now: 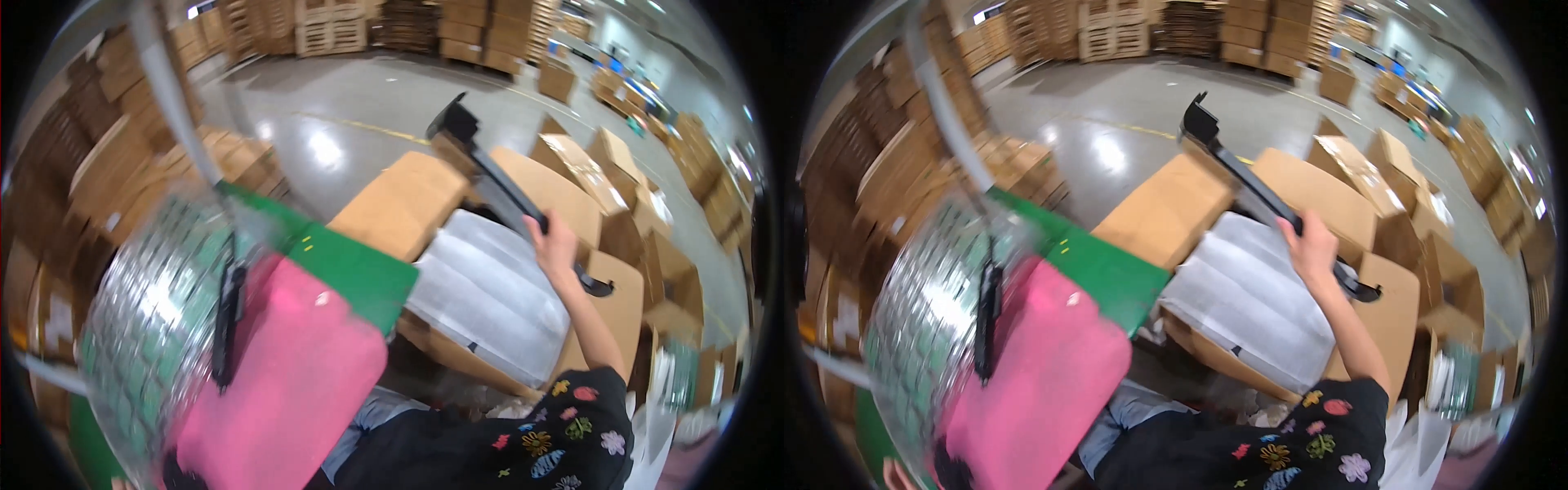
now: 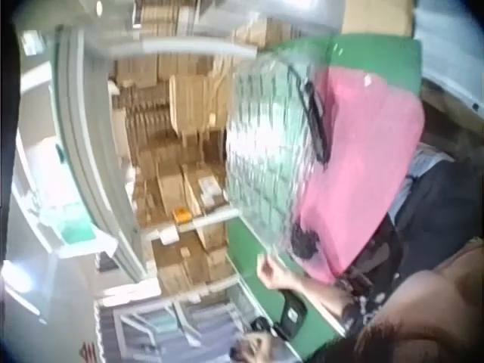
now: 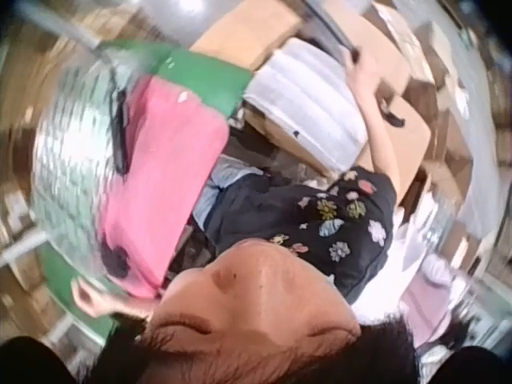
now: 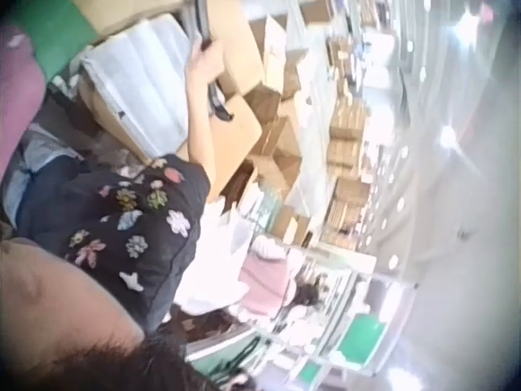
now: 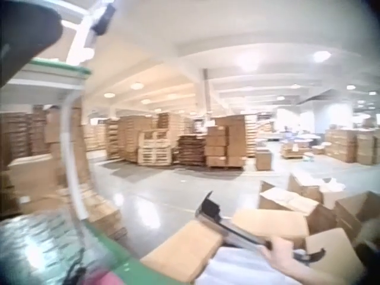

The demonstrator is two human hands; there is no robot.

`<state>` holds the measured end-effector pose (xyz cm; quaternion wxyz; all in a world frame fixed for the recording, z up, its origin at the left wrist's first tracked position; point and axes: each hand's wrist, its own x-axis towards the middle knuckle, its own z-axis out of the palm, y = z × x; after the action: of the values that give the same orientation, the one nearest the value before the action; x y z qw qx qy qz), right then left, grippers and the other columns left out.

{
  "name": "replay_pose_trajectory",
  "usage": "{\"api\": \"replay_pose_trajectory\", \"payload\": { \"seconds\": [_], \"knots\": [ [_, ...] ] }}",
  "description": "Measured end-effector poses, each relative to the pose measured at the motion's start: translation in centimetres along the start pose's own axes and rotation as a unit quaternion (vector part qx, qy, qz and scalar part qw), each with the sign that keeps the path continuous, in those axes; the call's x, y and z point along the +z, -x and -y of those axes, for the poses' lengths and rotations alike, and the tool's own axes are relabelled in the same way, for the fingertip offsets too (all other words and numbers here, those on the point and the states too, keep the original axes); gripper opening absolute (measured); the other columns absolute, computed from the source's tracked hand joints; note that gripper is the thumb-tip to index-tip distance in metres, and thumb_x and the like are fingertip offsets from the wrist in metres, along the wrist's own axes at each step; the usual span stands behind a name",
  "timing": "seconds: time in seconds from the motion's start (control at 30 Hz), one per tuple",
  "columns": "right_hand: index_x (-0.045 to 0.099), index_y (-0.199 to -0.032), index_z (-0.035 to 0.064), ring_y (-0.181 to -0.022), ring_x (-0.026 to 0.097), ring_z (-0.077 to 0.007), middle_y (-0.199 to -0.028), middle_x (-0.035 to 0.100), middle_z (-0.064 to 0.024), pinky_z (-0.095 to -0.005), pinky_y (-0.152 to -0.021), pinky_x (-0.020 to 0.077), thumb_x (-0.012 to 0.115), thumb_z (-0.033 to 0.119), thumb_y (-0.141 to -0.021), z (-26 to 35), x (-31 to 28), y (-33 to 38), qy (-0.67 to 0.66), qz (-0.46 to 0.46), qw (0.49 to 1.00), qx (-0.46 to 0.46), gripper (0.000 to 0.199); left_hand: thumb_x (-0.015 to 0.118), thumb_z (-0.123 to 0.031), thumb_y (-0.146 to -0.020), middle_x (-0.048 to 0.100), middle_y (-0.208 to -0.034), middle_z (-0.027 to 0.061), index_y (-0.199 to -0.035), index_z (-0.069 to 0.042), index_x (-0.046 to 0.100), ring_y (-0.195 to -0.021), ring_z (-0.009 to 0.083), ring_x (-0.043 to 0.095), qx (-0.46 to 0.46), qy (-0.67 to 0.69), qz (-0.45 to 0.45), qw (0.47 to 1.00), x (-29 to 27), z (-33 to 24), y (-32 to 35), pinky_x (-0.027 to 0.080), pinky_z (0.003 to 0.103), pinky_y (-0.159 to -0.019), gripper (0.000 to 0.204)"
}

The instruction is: Assembling electronic components by mounting circuit boards into plastic housings and using an electric screwdriver to secure them.

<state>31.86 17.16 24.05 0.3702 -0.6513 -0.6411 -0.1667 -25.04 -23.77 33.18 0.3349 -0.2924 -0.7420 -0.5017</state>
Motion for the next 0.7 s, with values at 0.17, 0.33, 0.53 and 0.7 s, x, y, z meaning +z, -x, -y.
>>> {"api": "replay_pose_trajectory", "payload": {
  "seconds": [0.17, 0.33, 0.53, 0.7],
  "knots": [
    [0.051, -0.071, 0.0077, -0.049, 0.048, -0.0220, -0.062, 0.047, -0.0049, -0.0338, -0.043, 0.0361, 0.078, 0.024, -0.070, 9.3, -5.0, -1.0, -0.125, -0.003, 0.879, -0.460, 0.032, 0.056, -0.002, -0.094, 0.064, -0.095, 0.0067, -0.101, 0.003, 0.065, -0.080, 0.0138, 0.063, -0.044, 0.176, 0.255, 0.950, 6.6, -1.7, 1.0, 0.050, 0.026, -0.071, 0.013],
    [0.046, -0.066, 0.0177, -0.048, 0.043, -0.0116, -0.059, 0.040, 0.0031, -0.0257, -0.040, 0.0309, 0.065, 0.024, -0.062, 18.4, -5.0, 1.8, -0.201, 0.139, 0.676, -0.695, 0.020, 0.059, -0.002, -0.085, 0.068, -0.097, 0.0120, -0.114, 0.001, 0.063, -0.085, 0.0185, 0.065, 0.000, 0.211, 0.410, 0.888, 10.9, -4.2, 2.2, 0.051, 0.031, -0.078, 0.030],
    [0.042, -0.062, 0.0141, -0.042, 0.048, -0.0128, -0.054, 0.041, 0.0028, -0.0259, -0.037, 0.0322, 0.066, 0.043, -0.083, 28.1, -3.5, 6.2, -0.279, 0.310, 0.471, -0.778, 0.043, 0.067, -0.018, -0.085, 0.067, -0.100, 0.0127, -0.110, -0.003, 0.064, -0.093, 0.0265, 0.066, -0.028, 0.170, 0.599, 0.782, 9.3, -3.0, 3.3, 0.053, 0.037, -0.077, 0.030],
    [0.045, -0.062, 0.0104, -0.045, 0.053, -0.0264, -0.053, 0.048, -0.0057, -0.0389, -0.044, 0.0427, 0.071, 0.037, -0.079, 47.4, -3.8, 5.4, -0.429, 0.265, 0.437, -0.745, 0.041, 0.066, -0.011, -0.079, 0.062, -0.088, 0.0139, -0.091, -0.002, 0.061, -0.085, 0.0352, 0.062, 0.008, 0.057, 0.556, 0.829, 8.3, -1.6, 4.5, 0.049, 0.046, -0.072, 0.016]
  ]
}}
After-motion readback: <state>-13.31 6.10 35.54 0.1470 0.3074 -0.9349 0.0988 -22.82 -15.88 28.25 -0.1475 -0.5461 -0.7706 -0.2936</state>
